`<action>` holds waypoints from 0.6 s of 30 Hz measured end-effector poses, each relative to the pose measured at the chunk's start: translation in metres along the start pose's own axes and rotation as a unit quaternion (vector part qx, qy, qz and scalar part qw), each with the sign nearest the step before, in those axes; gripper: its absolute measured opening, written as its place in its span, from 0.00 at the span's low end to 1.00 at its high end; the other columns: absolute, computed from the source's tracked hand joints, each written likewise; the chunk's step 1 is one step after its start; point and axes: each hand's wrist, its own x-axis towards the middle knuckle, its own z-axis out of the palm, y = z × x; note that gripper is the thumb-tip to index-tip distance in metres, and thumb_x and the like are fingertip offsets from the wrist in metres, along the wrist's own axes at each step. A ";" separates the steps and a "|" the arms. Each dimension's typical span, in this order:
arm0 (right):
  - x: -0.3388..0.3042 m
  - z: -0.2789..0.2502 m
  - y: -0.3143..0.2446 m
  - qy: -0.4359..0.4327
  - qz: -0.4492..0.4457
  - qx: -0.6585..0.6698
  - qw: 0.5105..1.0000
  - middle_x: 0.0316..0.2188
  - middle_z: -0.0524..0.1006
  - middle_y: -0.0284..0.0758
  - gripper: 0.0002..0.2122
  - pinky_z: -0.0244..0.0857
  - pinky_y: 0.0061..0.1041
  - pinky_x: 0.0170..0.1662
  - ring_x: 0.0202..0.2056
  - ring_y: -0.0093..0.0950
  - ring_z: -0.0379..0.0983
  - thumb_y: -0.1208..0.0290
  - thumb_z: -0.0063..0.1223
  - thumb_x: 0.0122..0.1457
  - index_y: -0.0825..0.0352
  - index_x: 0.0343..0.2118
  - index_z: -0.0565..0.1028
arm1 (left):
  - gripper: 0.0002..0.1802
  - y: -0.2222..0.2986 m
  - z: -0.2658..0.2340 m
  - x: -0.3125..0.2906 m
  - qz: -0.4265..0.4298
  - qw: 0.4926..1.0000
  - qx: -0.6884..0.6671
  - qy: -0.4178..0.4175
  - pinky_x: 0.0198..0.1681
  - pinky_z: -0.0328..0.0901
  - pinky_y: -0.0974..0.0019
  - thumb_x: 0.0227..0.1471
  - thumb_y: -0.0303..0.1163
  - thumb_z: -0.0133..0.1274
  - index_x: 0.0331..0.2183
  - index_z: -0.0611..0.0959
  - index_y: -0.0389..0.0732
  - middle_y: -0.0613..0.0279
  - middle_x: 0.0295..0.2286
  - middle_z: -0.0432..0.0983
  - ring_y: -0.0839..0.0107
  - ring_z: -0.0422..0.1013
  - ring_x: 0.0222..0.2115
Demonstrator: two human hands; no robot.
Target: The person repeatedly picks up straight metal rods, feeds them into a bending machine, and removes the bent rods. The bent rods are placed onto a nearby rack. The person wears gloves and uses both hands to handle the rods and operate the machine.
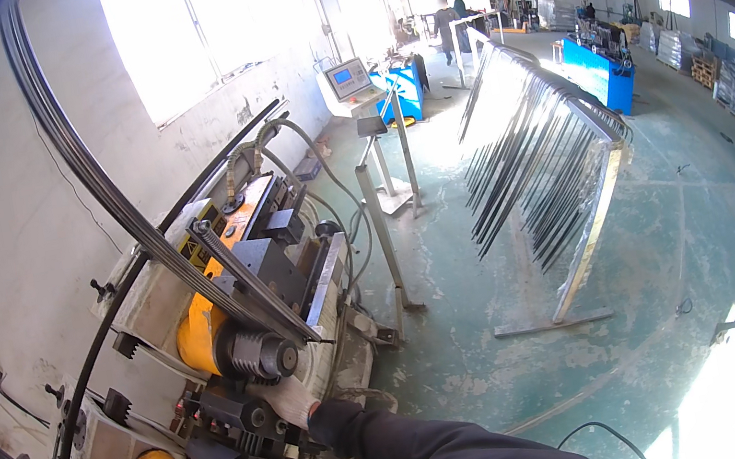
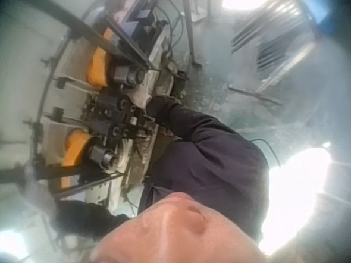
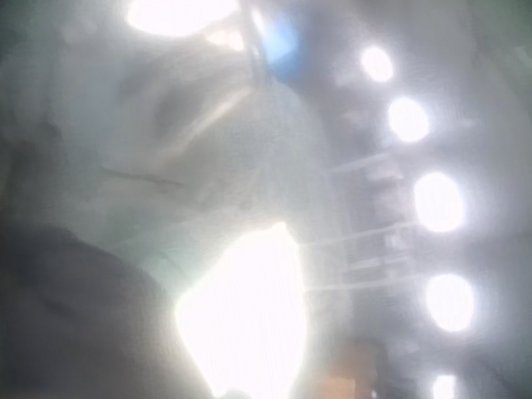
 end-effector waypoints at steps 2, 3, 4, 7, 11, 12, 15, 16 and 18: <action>0.000 0.000 0.000 -0.003 0.004 -0.006 1.000 0.42 0.85 0.38 0.18 0.74 0.32 0.47 0.42 0.24 0.80 0.67 0.63 0.67 0.73 0.55 0.80 | 0.26 0.002 0.001 0.000 0.044 0.999 0.021 0.003 0.53 0.73 0.67 0.66 0.46 0.64 0.57 0.87 0.38 0.54 0.46 0.88 0.65 0.82 0.45; 0.000 0.000 0.001 -0.005 0.013 0.001 1.000 0.42 0.85 0.38 0.18 0.74 0.32 0.47 0.42 0.24 0.80 0.67 0.63 0.67 0.73 0.55 0.80 | 0.26 0.004 0.002 0.000 0.066 0.997 0.031 0.005 0.53 0.73 0.67 0.66 0.46 0.64 0.57 0.87 0.38 0.54 0.45 0.88 0.66 0.83 0.45; 0.000 -0.001 0.002 -0.009 0.007 0.000 1.000 0.43 0.84 0.37 0.18 0.74 0.32 0.47 0.42 0.24 0.80 0.68 0.63 0.67 0.73 0.55 0.80 | 0.26 0.006 0.003 -0.001 0.049 0.998 0.027 0.006 0.53 0.73 0.67 0.66 0.45 0.64 0.57 0.87 0.38 0.54 0.46 0.88 0.66 0.82 0.45; 0.002 0.000 0.007 -0.007 0.004 0.052 0.999 0.44 0.84 0.37 0.18 0.75 0.31 0.47 0.42 0.24 0.80 0.69 0.64 0.66 0.73 0.55 0.79 | 0.27 0.015 0.004 -0.005 -0.014 1.000 0.006 0.008 0.54 0.72 0.66 0.67 0.43 0.63 0.60 0.84 0.38 0.54 0.47 0.88 0.65 0.82 0.46; 0.005 0.003 0.016 -0.003 -0.018 0.030 0.999 0.44 0.84 0.37 0.18 0.75 0.31 0.47 0.42 0.25 0.80 0.69 0.65 0.66 0.73 0.56 0.79 | 0.30 0.023 0.006 -0.007 -0.084 0.995 -0.051 0.002 0.56 0.71 0.64 0.67 0.39 0.62 0.64 0.79 0.35 0.54 0.46 0.86 0.64 0.81 0.46; 0.006 0.003 0.017 -0.001 -0.057 -0.002 0.998 0.44 0.84 0.38 0.18 0.75 0.31 0.47 0.42 0.25 0.80 0.69 0.65 0.66 0.73 0.56 0.79 | 0.31 0.023 0.006 -0.006 -0.090 0.994 -0.065 -0.002 0.57 0.71 0.63 0.67 0.38 0.61 0.65 0.78 0.33 0.54 0.45 0.86 0.63 0.81 0.46; 0.004 0.002 0.017 0.006 -0.009 0.038 0.999 0.45 0.85 0.38 0.19 0.74 0.31 0.48 0.42 0.25 0.80 0.68 0.64 0.67 0.73 0.56 0.79 | 0.31 0.021 0.007 -0.003 -0.090 0.990 -0.103 -0.017 0.58 0.70 0.61 0.68 0.38 0.60 0.65 0.77 0.31 0.53 0.44 0.86 0.62 0.80 0.47; 0.003 0.002 0.016 0.002 0.015 0.077 0.997 0.45 0.85 0.38 0.19 0.74 0.31 0.48 0.42 0.25 0.80 0.68 0.64 0.67 0.73 0.56 0.79 | 0.31 0.020 0.007 -0.002 -0.086 0.991 -0.099 -0.016 0.58 0.70 0.61 0.69 0.39 0.59 0.64 0.77 0.31 0.53 0.44 0.86 0.62 0.80 0.48; 0.001 0.002 0.011 0.010 0.043 0.038 0.998 0.44 0.85 0.38 0.19 0.74 0.32 0.47 0.42 0.25 0.80 0.66 0.64 0.67 0.73 0.56 0.79 | 0.30 0.018 0.005 -0.001 -0.079 0.993 -0.090 -0.014 0.59 0.69 0.60 0.69 0.41 0.58 0.63 0.78 0.31 0.52 0.44 0.86 0.61 0.79 0.49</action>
